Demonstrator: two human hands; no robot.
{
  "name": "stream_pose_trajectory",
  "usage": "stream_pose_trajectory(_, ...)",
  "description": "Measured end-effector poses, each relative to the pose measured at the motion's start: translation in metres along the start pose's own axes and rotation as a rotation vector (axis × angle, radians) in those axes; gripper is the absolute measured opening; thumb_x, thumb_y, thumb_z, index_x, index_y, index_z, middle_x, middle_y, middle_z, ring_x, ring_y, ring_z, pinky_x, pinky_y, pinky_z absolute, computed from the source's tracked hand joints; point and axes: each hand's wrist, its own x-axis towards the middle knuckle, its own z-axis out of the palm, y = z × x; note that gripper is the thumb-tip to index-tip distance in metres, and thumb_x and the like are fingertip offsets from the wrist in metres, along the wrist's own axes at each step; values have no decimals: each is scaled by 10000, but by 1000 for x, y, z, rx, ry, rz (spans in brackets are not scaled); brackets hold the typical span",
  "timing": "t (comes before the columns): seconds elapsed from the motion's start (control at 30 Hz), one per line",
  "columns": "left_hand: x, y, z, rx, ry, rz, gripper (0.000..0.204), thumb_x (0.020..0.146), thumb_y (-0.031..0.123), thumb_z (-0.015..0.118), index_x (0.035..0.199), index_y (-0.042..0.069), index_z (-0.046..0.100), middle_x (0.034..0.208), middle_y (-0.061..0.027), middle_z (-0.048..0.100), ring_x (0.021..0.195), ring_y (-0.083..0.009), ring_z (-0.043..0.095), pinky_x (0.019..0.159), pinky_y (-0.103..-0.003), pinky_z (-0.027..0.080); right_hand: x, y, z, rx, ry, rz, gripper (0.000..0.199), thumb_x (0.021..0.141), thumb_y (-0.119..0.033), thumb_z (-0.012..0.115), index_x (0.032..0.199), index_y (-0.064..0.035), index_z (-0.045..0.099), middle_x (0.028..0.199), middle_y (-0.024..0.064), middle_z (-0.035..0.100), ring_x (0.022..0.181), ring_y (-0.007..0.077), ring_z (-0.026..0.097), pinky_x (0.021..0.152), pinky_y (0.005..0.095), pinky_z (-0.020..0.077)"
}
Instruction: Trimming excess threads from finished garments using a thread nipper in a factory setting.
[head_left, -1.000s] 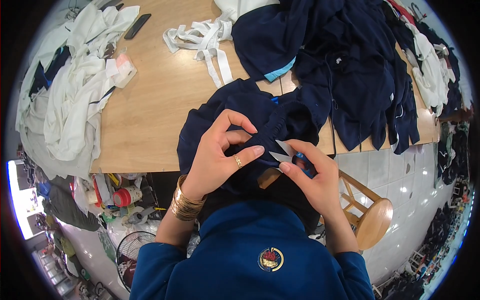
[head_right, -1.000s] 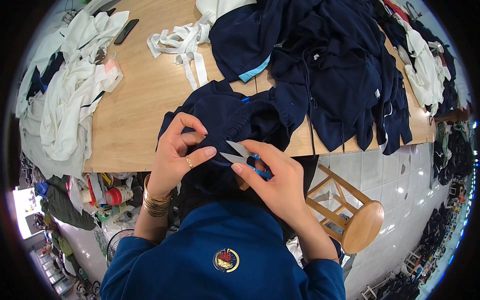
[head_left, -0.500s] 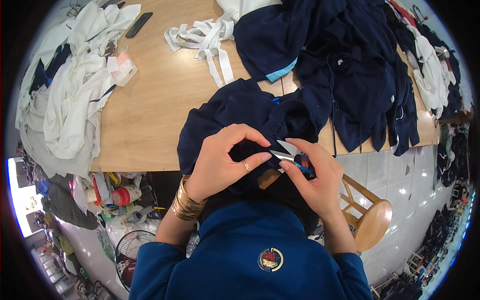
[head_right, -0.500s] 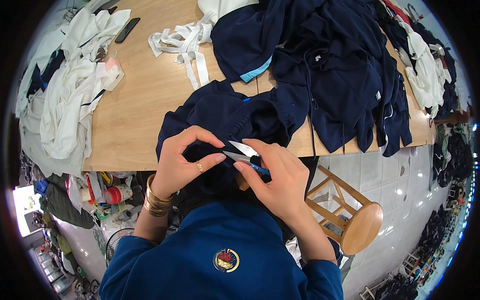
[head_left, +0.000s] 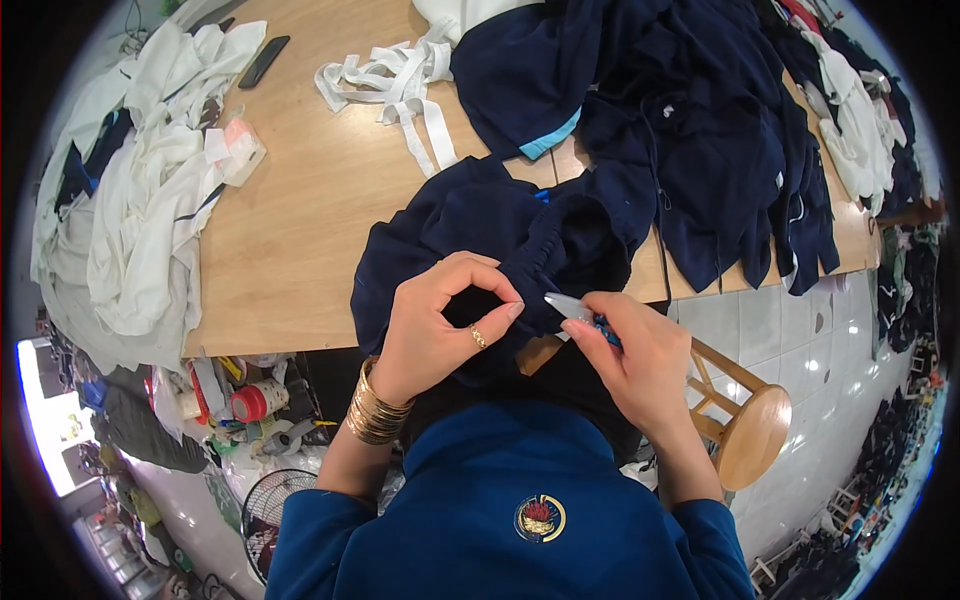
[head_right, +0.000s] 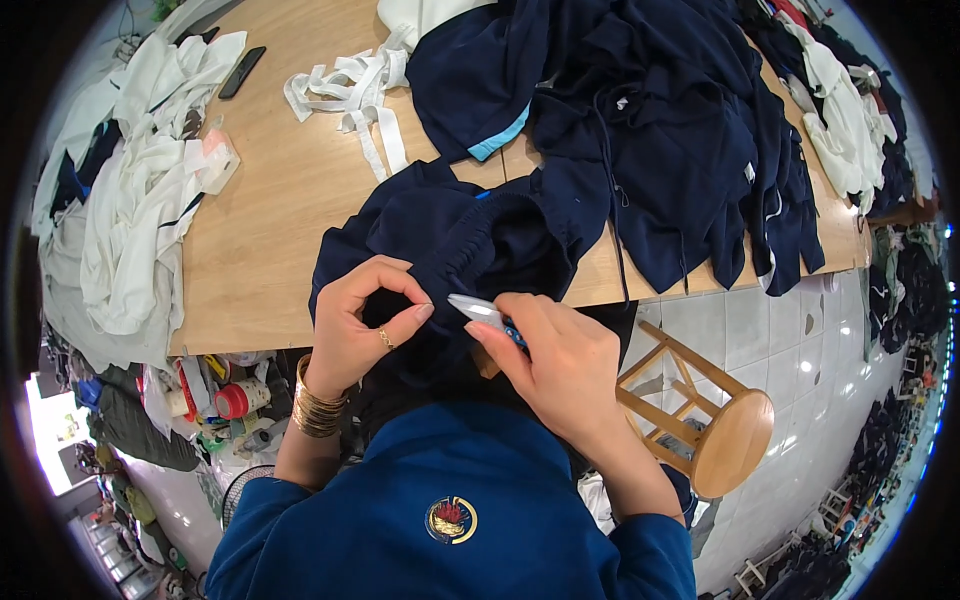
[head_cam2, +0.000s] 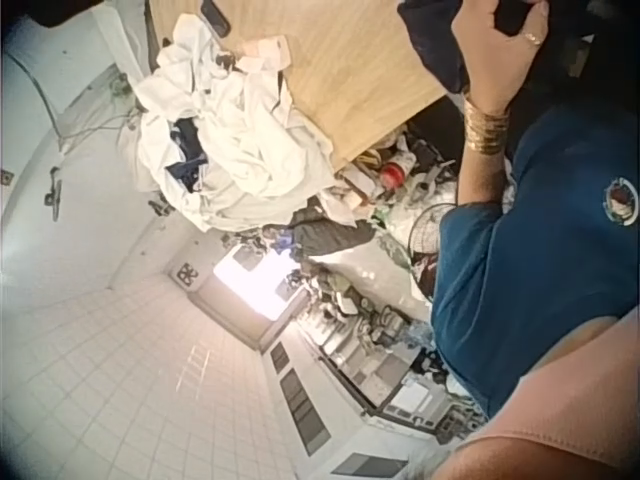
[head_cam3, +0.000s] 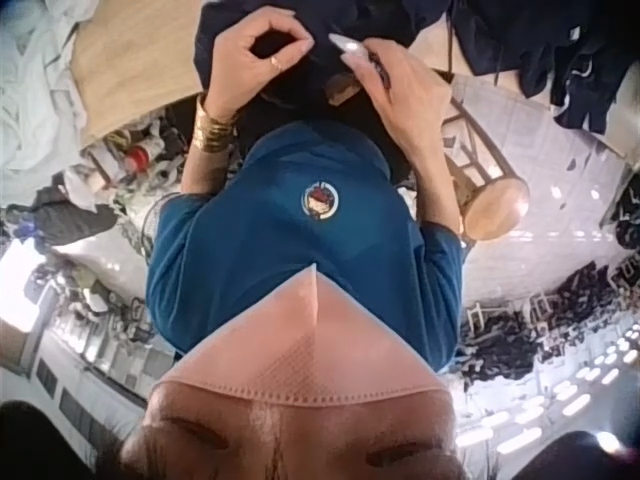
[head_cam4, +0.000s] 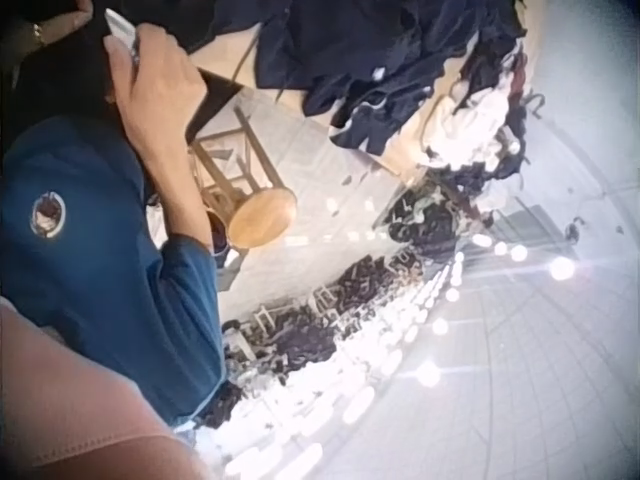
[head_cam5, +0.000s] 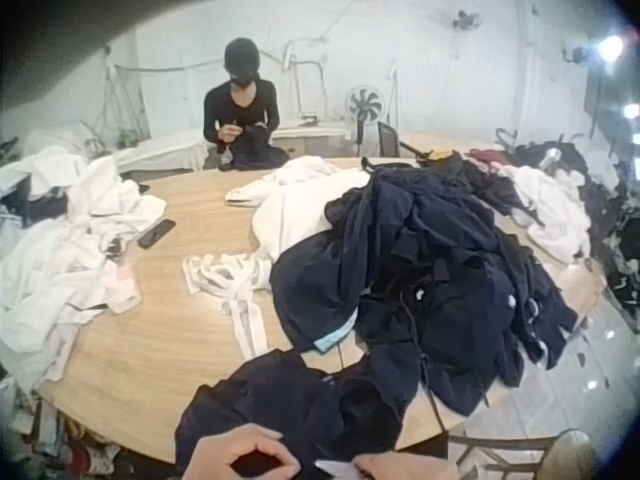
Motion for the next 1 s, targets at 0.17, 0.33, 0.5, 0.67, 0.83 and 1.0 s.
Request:
stream_pose_trajectory(0.17, -1, -2, 0, -6, -11, -8, 115, 707, 57, 715, 782, 24, 633, 814, -68, 645, 880, -214, 618, 799, -293, 468, 1, 3, 7, -112, 18, -100, 246, 756, -277, 711, 817, -59, 613, 657, 27, 581, 547, 162, 554, 475, 261, 413)
stream_pose_trajectory(0.33, 0, -1, -1, 4, -25, -16, 115, 712, 64, 714, 786, 25, 636, 816, -69, 646, 878, -212, 617, 802, -297, 467, 1, 4, 10, -125, 56, -147, 240, 742, -277, 717, 806, -72, 611, 645, 12, 562, 537, 150, 533, 470, 257, 403)
stream_pose_trajectory(0.5, 0, -2, -1, -13, -39, -22, 113, 720, 70, 713, 790, 24, 637, 821, -66, 647, 879, -205, 614, 814, -297, 461, 1, 6, 11, -142, 51, -149, 246, 742, -288, 716, 805, -74, 611, 636, 6, 551, 532, 144, 524, 468, 252, 399)
stream_pose_trajectory(0.67, 1, -6, -3, -86, -62, -87, 109, 748, 78, 704, 803, 16, 633, 845, -62, 642, 870, -181, 605, 811, -282, 455, 3, 7, 12, -142, 54, -142, 250, 746, -299, 711, 804, -76, 612, 632, 1, 547, 526, 139, 517, 461, 250, 392)
stream_pose_trajectory(0.83, 0, -6, -4, -233, -71, -243, 96, 793, 77, 673, 846, 13, 624, 878, -47, 625, 825, -139, 583, 764, -245, 449, 4, 7, 13, -151, 37, -151, 234, 755, -303, 703, 806, -94, 612, 629, -5, 533, 531, 134, 507, 464, 250, 388)
stream_pose_trajectory(1.0, 2, -2, -4, -123, -92, -182, 108, 792, 84, 673, 855, 15, 618, 870, -47, 618, 809, -141, 582, 747, -241, 448, 6, 5, 12, -176, 20, -151, 239, 738, -302, 715, 801, -95, 614, 635, -1, 535, 541, 143, 508, 476, 261, 388)
